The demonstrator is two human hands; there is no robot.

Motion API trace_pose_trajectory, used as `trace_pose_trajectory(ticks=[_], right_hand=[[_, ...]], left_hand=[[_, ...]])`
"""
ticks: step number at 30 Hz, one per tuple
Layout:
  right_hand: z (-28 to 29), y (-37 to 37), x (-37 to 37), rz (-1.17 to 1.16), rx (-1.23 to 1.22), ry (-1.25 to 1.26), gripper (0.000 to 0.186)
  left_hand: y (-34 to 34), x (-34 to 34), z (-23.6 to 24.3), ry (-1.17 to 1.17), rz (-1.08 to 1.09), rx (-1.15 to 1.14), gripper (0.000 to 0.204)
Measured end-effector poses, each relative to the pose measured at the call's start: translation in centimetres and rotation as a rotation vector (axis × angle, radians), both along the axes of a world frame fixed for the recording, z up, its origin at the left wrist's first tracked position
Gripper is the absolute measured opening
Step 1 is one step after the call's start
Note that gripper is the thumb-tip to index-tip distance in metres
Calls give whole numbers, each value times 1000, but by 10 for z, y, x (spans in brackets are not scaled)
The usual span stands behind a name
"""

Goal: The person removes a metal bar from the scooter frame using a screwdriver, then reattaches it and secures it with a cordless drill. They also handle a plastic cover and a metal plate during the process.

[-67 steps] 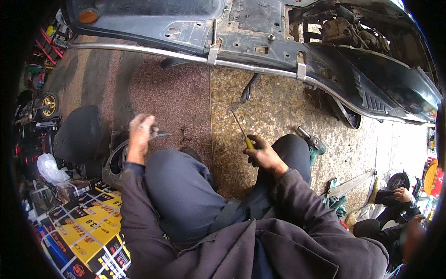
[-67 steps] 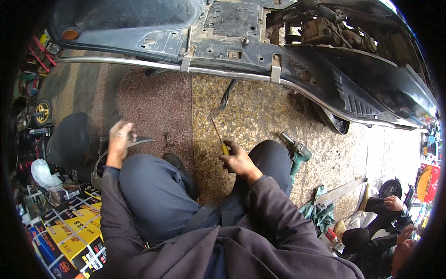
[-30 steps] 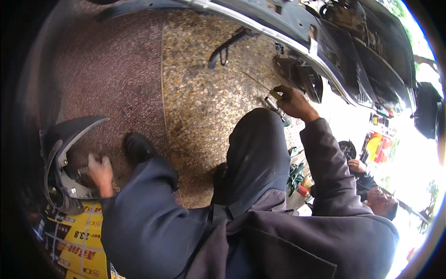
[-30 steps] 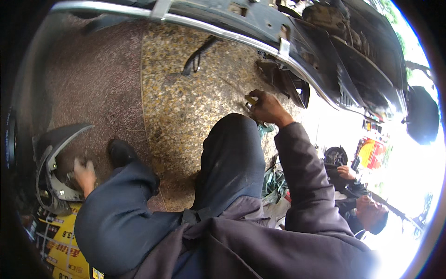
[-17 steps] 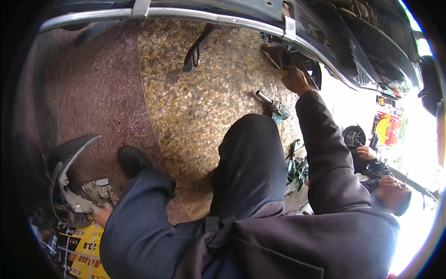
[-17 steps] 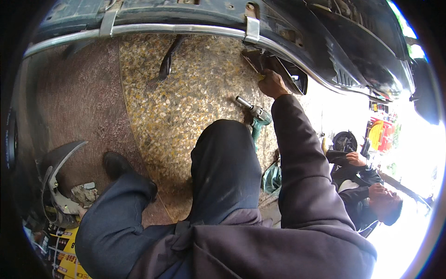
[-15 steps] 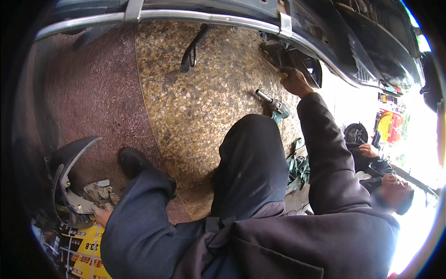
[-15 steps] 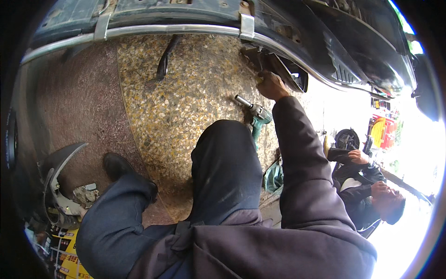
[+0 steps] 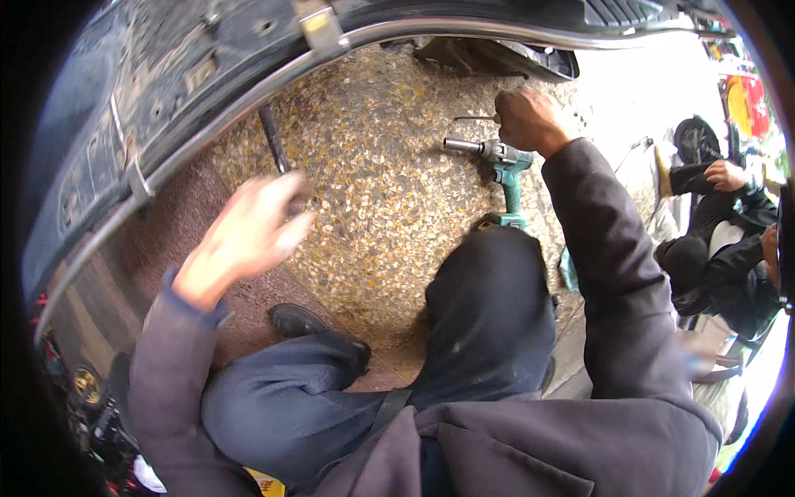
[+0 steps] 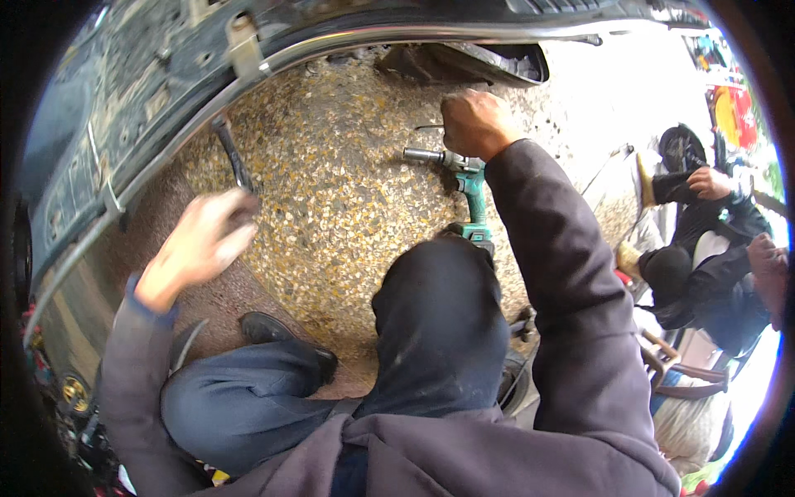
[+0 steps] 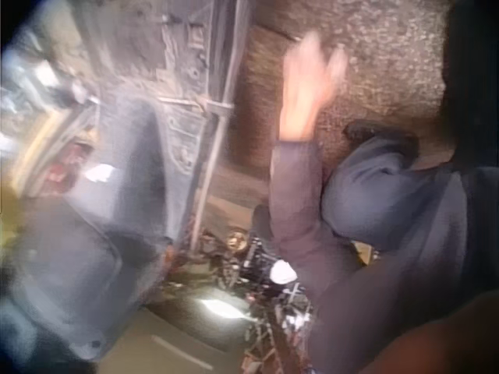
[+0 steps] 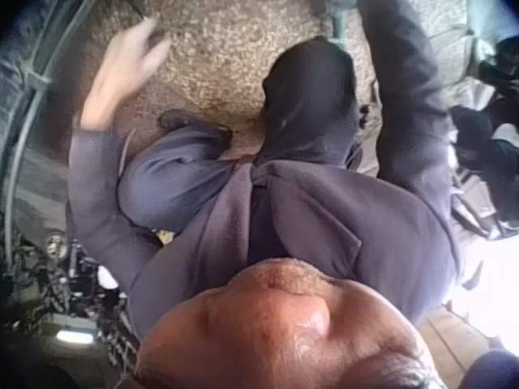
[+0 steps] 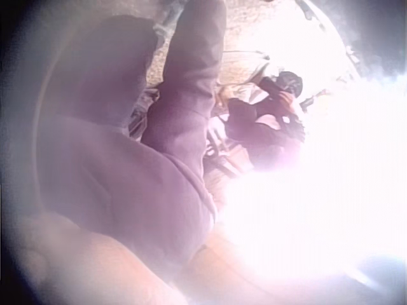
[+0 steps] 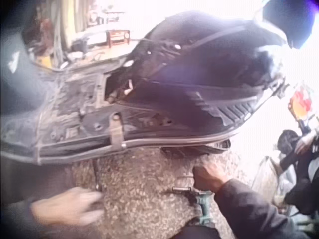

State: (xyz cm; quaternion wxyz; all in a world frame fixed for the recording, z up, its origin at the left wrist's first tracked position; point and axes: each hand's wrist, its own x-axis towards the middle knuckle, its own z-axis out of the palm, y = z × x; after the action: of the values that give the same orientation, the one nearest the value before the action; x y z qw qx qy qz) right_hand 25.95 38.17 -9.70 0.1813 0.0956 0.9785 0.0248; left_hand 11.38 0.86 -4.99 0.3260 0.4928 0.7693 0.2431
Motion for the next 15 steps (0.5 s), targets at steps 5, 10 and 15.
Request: trace_pose_trajectory(ticks=[5,10,15], right_hand=[[2,-7,8,-190,-19,-41,17],[2,-1,27,-356,-109,-84,13],[-2,-4,36,-381,-138,56,11]], left_hand=[[183,-25,-104,23,-50,-451,48],[269,-54,-203,308,255,-267,56],[298,-58,-261,383,391,-87,49]])
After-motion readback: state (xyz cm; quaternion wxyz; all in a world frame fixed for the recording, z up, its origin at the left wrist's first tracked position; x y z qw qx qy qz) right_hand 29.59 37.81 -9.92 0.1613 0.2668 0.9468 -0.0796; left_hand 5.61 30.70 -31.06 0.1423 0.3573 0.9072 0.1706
